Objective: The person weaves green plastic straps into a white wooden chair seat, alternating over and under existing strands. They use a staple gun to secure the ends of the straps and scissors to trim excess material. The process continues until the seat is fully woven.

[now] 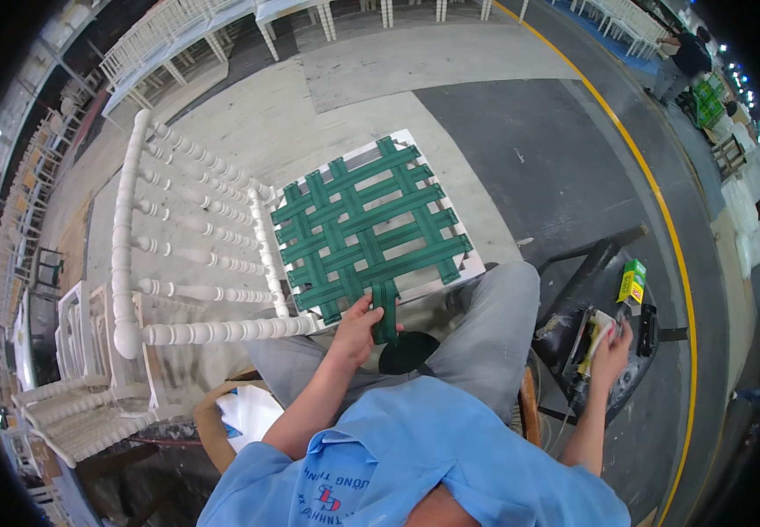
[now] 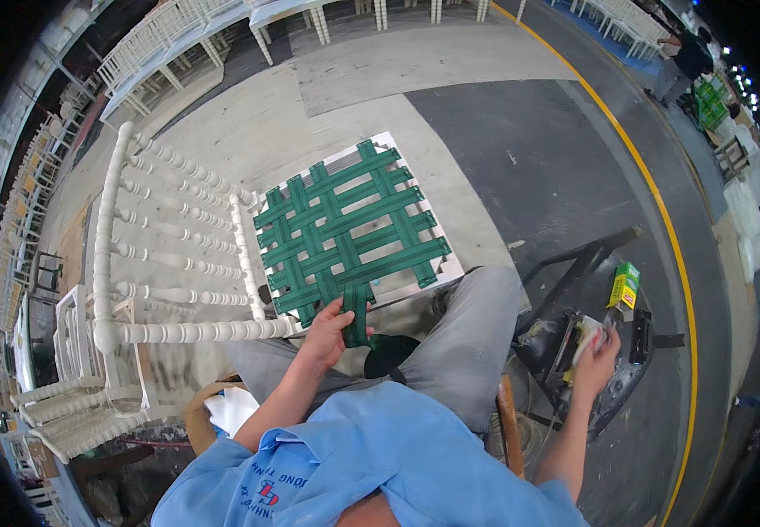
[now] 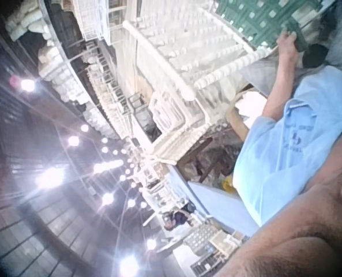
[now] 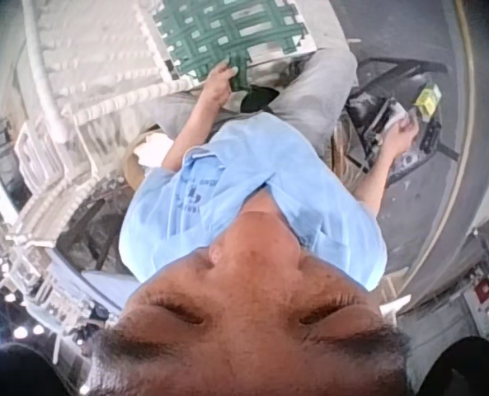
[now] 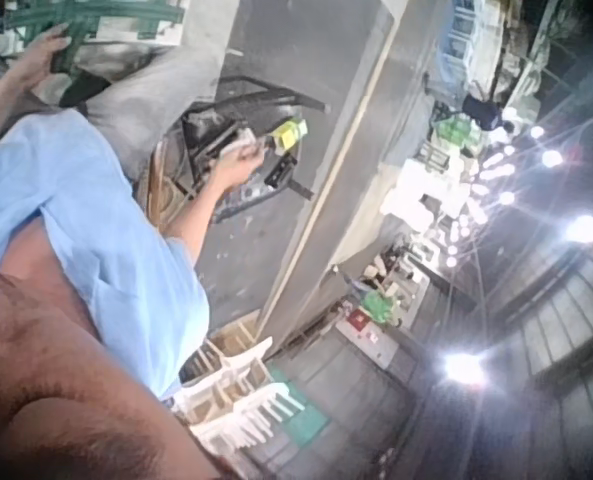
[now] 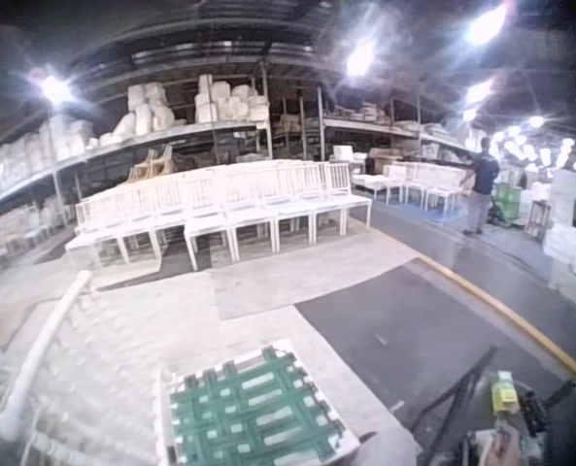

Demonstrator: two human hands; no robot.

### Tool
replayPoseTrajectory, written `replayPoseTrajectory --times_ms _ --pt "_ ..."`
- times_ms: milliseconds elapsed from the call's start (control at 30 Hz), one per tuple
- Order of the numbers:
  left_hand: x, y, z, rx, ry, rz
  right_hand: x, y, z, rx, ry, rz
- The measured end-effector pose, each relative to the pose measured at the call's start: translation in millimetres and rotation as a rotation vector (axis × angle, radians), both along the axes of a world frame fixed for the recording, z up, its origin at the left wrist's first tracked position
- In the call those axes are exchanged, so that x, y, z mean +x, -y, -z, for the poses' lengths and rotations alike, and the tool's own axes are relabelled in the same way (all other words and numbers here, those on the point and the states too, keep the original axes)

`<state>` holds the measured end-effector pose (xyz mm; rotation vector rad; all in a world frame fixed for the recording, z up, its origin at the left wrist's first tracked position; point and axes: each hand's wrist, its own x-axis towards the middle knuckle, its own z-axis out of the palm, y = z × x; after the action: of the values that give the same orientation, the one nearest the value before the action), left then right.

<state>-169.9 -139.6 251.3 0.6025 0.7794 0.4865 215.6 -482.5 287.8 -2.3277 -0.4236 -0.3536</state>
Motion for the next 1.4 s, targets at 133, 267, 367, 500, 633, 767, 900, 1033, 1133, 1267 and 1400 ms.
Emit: replayPoseTrajectory --times_ms 133,267,367,500,633,767,900,1033,1133,1267,1400 --pt "28 -13 9 -0.060 -0.018 -0.036 -2 93 27 -0.467 -0.163 0.362" --pt "50 -32 17 -0.165 0.029 -0.076 0 113 30 -0.555 -0.202 0.349" --pt "58 -35 14 -0.196 -0.039 -0.111 8 68 20 -0.555 0.010 0.224" --pt "45 -32 21 -0.212 0.010 -0.129 18 -110 1 0.094 -0.050 -0.327" --pt "34 -29 23 -0.229 0.030 -0.168 -18 -291 22 -0.060 -0.417 -0.717" --pt "69 -30 -6 -0.226 0.038 -0.068 19 -333 96 -0.283 -0.583 -0.533" --pt "29 -27 14 -0.227 0.000 -0.161 -55 -366 122 -0.405 -0.914 -0.571" --pt "46 -39 23 -0.238 -0.014 -0.150 -79 -346 115 -0.269 -1.035 -0.597" --pt "68 -46 25 -0.267 0.031 -0.133 -80 -340 91 -0.365 -0.757 -0.586" --pt "108 -59 15 -0.384 -0.015 -0.233 -85 -329 71 -0.198 -0.267 -0.586" --pt "109 -90 51 -0.642 0.214 -0.368 -96 -355 52 0.022 -0.516 -0.783"
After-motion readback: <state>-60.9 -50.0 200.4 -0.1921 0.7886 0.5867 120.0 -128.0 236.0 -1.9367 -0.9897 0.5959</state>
